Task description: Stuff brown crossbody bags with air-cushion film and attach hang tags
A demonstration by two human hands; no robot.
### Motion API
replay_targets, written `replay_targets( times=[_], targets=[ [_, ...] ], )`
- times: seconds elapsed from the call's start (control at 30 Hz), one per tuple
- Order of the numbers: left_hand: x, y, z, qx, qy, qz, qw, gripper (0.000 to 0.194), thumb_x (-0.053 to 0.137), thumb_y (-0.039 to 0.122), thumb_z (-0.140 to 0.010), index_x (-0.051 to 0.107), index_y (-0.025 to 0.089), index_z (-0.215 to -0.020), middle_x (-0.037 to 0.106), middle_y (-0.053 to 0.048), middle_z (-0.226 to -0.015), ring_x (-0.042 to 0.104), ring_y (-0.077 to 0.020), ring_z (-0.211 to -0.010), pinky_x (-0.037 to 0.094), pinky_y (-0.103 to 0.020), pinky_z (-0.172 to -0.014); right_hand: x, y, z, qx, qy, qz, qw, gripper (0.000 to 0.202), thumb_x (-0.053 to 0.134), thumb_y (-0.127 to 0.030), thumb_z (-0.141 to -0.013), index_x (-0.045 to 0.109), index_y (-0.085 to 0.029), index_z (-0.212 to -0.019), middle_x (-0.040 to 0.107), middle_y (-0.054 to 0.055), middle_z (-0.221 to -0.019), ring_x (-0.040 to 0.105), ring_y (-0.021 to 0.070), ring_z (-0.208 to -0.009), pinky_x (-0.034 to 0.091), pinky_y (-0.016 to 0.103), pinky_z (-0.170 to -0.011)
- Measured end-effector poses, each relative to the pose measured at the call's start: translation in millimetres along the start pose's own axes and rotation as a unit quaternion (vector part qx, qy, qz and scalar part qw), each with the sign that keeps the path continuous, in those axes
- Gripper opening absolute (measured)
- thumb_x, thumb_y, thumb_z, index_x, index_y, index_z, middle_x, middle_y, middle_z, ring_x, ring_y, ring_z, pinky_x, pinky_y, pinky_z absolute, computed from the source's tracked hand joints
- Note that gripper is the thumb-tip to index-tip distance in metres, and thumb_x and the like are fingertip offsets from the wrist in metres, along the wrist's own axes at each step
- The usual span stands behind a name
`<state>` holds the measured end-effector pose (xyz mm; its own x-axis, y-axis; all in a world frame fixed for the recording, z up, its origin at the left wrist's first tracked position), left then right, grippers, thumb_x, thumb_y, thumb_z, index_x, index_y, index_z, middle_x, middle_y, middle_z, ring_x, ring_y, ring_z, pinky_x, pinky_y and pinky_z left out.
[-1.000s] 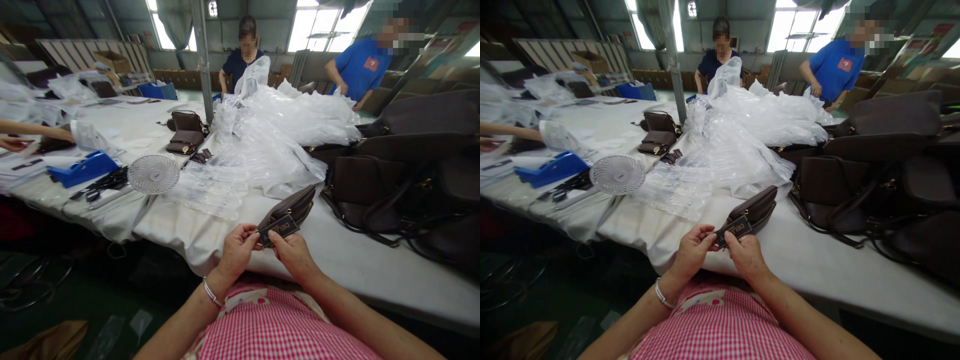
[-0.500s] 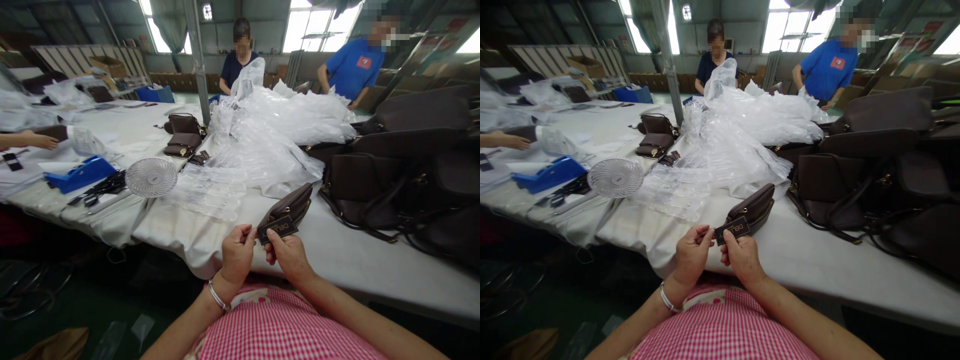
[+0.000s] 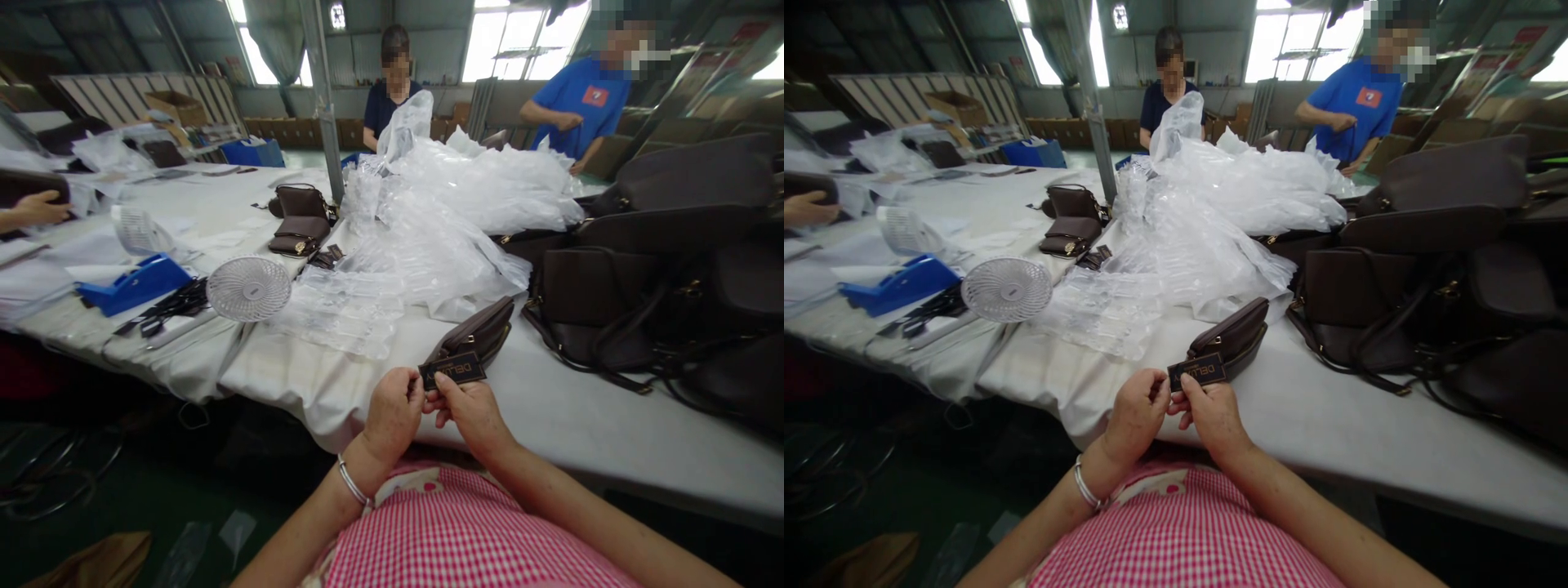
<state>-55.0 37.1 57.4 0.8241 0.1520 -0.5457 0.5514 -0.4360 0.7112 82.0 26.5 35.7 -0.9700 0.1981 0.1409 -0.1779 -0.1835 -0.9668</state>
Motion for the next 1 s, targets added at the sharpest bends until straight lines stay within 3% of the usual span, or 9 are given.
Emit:
replay_targets(
  times=[0.23, 0.5, 0.7, 0.83, 1.0],
  targets=[
    [7.2, -4.0, 6.8, -0.043, -0.053, 0.072, 0.995, 0.015, 0.053, 0.024, -0.093, 0.061, 0.019, -0.081, 0.062, -0.002, -0.072, 0.057, -0.0144, -0.065, 0.042, -0.026, -0.063, -7.9, -8.3, 0.0, -0.02, 0.009, 0.1, 0.995, 0.047, 0.067, -0.055, -0.076, 0.071, -0.011, -0.059, 0.067, 0.012, -0.052, 0.058, 0.0153, -0.043, 0.036, 0.022, -0.036],
    [-0.3, 3.6, 9.9, 0.07, -0.017, -0.023, 0.997, 0.013, 0.051, 0.019, -0.093, 0.061, 0.019, -0.084, 0.062, -0.005, -0.076, 0.058, -0.0174, -0.072, 0.042, -0.029, -0.069, -2.5, -16.4, 2.4, -0.018, 0.014, 0.093, 0.995, 0.044, 0.065, -0.052, -0.077, 0.071, -0.012, -0.058, 0.059, 0.006, -0.041, 0.047, 0.0111, -0.036, 0.034, 0.025, -0.041],
    [-0.5, 4.4, 13.2, 0.016, 0.0, 0.0, 1.0, 0.01, 0.053, 0.018, -0.091, 0.059, 0.019, -0.083, 0.061, -0.004, -0.075, 0.058, -0.016, -0.069, 0.043, -0.027, -0.066, -1.3, -9.8, -2.7, -0.01, 0.021, 0.061, 0.998, 0.043, 0.067, -0.052, -0.075, 0.069, -0.012, -0.058, 0.061, 0.007, -0.043, 0.042, 0.0088, -0.035, 0.029, 0.023, -0.039],
    [-1.3, 3.7, 13.6, 0.032, -0.014, -0.009, 0.999, 0.009, 0.052, 0.019, -0.091, 0.059, 0.019, -0.084, 0.061, -0.004, -0.076, 0.058, -0.0167, -0.071, 0.042, -0.028, -0.067, -0.5, -6.8, -4.7, 0.022, -0.02, 0.053, 0.998, 0.044, 0.067, -0.053, -0.075, 0.067, -0.011, -0.061, 0.062, 0.007, -0.044, 0.035, 0.0056, -0.033, 0.024, 0.02, -0.037],
    [3.5, 0.2, 17.2, 0.041, -0.025, -0.01, 0.999, 0.011, 0.049, 0.019, -0.093, 0.057, 0.019, -0.086, 0.059, -0.004, -0.078, 0.056, -0.0167, -0.072, 0.042, -0.028, -0.069, -1.8, -11.8, -8.5, 0.048, -0.098, 0.082, 0.991, 0.033, 0.072, -0.047, -0.068, 0.064, -0.014, -0.067, 0.069, 0.005, -0.061, 0.053, 0.0103, -0.038, 0.024, 0.019, -0.033]
  ],
)
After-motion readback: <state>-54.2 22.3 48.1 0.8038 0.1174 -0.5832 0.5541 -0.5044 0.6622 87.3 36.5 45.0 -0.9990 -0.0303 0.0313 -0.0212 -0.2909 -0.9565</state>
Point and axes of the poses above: each hand's wrist, its own z-axis away from the middle knuckle, its own x-axis out of the palm, y = z × x, the point moved 6 cm from there along -z, towards the middle knuckle
